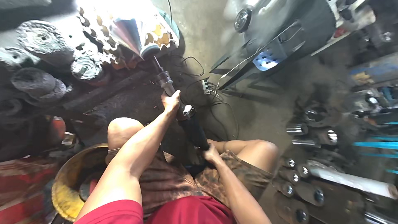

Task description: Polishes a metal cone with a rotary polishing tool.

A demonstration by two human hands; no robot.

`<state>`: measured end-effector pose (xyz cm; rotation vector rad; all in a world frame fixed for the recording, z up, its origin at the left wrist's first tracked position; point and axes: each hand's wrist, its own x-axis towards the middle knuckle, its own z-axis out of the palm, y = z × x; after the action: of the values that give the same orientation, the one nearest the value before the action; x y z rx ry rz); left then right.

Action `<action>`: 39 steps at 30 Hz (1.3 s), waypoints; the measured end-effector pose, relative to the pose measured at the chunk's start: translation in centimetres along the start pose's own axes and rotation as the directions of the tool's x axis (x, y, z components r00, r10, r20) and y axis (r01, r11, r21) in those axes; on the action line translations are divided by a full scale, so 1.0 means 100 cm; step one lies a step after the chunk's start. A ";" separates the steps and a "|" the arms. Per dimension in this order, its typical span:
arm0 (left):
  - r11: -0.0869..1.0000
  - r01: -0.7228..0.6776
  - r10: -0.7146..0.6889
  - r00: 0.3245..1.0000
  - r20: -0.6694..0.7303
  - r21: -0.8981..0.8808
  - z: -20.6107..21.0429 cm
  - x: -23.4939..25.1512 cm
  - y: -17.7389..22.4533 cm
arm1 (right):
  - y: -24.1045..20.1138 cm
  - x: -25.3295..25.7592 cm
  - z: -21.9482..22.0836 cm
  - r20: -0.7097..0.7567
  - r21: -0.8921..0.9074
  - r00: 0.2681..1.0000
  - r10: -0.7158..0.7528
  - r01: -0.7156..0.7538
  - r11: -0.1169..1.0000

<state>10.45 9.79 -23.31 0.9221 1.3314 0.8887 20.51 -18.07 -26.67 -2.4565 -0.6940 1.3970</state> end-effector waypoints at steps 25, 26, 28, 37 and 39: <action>0.983 0.060 -0.064 0.998 -0.018 -0.175 -0.024 -0.014 0.000 | 0.002 0.001 0.001 -0.010 -0.159 0.999 -0.053 0.051 0.986; 0.983 0.054 -0.059 0.998 -0.023 -0.173 -0.024 -0.014 0.001 | 0.002 0.001 0.001 -0.007 -0.162 0.999 -0.052 0.050 0.986; 0.986 0.039 -0.044 0.999 -0.026 -0.162 -0.022 -0.014 0.003 | 0.002 0.002 0.000 -0.010 -0.151 0.999 -0.049 0.047 0.987; 1.000 -0.002 0.002 1.000 -0.013 -0.030 -0.005 -0.007 0.005 | 0.006 0.003 0.000 -0.041 -0.043 0.999 -0.034 0.032 0.999; 0.999 -0.013 0.013 1.000 0.000 -0.041 -0.002 -0.004 0.001 | 0.008 0.005 0.000 -0.044 -0.019 0.998 -0.041 0.040 0.999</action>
<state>10.23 9.44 -23.04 0.8994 1.3041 0.9228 20.95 -18.53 -27.38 -2.4653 -0.7454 1.3230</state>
